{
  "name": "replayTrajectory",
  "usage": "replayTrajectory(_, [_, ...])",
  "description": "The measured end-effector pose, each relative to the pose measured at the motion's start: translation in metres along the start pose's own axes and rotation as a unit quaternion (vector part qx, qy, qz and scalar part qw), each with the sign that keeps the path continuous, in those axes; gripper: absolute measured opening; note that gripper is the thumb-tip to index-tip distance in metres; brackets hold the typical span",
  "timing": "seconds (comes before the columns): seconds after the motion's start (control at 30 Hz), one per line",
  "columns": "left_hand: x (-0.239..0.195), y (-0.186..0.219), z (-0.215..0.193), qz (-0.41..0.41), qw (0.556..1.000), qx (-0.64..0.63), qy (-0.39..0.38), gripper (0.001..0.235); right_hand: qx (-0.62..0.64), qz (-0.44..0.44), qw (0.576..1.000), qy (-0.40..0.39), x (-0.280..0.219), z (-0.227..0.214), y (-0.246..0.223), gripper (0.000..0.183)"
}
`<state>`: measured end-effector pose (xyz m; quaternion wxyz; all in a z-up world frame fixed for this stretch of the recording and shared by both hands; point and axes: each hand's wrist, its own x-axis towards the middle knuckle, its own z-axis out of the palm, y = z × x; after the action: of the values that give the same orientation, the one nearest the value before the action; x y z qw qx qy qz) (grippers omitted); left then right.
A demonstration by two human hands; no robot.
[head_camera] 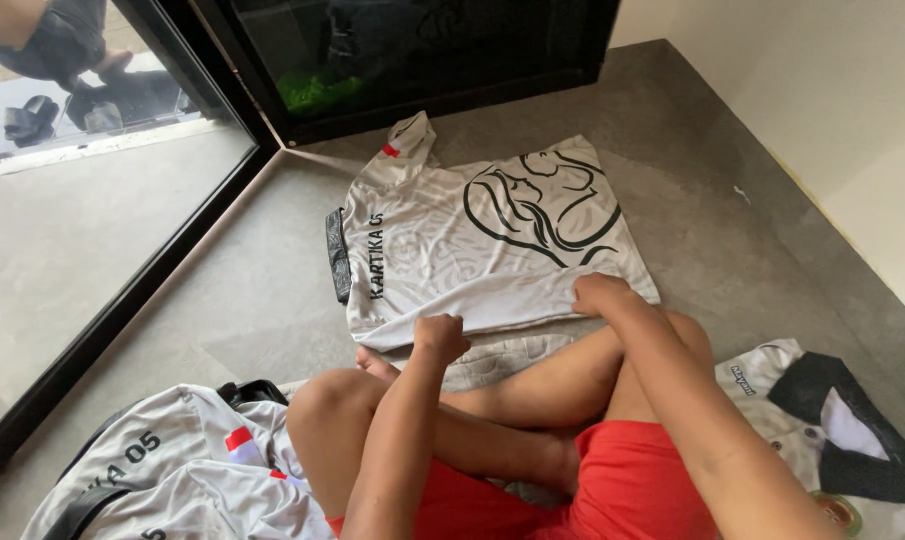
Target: The person sits on the floor and folds a white t-shirt with a graphic print. They smooth the fabric, fold the sides inward, and then fold the bottom up to create a neat rectangular bundle.
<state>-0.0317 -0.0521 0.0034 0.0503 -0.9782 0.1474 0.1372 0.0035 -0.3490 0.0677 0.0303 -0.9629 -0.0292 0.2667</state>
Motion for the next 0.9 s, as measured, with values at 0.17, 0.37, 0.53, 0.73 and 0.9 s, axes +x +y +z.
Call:
replayTrajectory(0.17, [0.004, 0.015, -0.006, 0.003, 1.0, -0.026, 0.0, 0.043, 0.002, -0.006, 1.0, 0.002, -0.017, -0.005, -0.016, 0.039])
replayTrajectory(0.37, [-0.004, 0.027, -0.032, 0.007, 0.999, -0.053, 0.004, 0.041, 0.001, -0.022, 1.0, -0.001, -0.027, -0.014, -0.033, 0.039])
replayTrajectory(0.53, [-0.013, 0.028, -0.06, 0.026, 0.997, -0.066, 0.026, 0.041, -0.005, -0.021, 1.0, -0.014, -0.016, -0.011, -0.031, 0.041])
replayTrajectory(0.73, [0.012, 0.012, -0.019, 0.033, 0.995, -0.092, 0.016, 0.043, -0.004, -0.006, 0.999, -0.043, 0.009, 0.004, -0.018, 0.04])
replayTrajectory(0.9, [0.019, 0.009, -0.01, 0.062, 0.993, -0.103, 0.009, 0.039, -0.003, -0.022, 0.998, -0.056, 0.023, 0.01, -0.012, 0.041])
